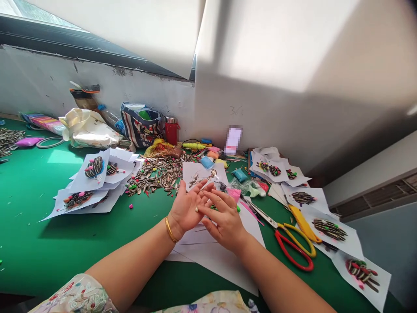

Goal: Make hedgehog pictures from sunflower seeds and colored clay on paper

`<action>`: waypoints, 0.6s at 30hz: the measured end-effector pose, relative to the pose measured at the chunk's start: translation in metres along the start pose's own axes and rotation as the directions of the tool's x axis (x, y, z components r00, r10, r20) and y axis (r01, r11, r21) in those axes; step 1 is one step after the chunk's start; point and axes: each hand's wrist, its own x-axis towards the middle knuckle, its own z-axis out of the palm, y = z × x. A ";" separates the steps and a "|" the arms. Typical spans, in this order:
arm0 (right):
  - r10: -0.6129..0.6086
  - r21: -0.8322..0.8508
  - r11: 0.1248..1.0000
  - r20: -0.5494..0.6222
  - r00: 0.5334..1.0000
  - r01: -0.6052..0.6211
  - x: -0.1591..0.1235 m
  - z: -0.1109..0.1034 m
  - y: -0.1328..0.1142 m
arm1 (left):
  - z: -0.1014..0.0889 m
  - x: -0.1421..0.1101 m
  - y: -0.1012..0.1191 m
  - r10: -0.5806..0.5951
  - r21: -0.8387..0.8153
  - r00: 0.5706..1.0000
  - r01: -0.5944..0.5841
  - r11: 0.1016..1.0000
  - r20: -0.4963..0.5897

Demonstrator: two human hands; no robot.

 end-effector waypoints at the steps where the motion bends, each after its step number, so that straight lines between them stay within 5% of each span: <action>1: -0.015 0.007 1.000 0.006 1.000 0.015 0.000 0.000 0.000 | 0.000 0.000 0.000 0.004 0.006 1.000 -0.004 1.000 0.002; 14: 0.083 0.152 0.986 -0.088 0.993 -0.069 0.004 0.002 0.003 | 0.000 -0.002 -0.014 -0.098 0.126 0.993 0.089 0.988 0.063; 18: 0.203 0.214 0.963 -0.177 0.963 -0.164 0.000 -0.015 0.023 | -0.001 -0.001 -0.004 -0.013 0.130 0.993 -0.003 0.992 0.118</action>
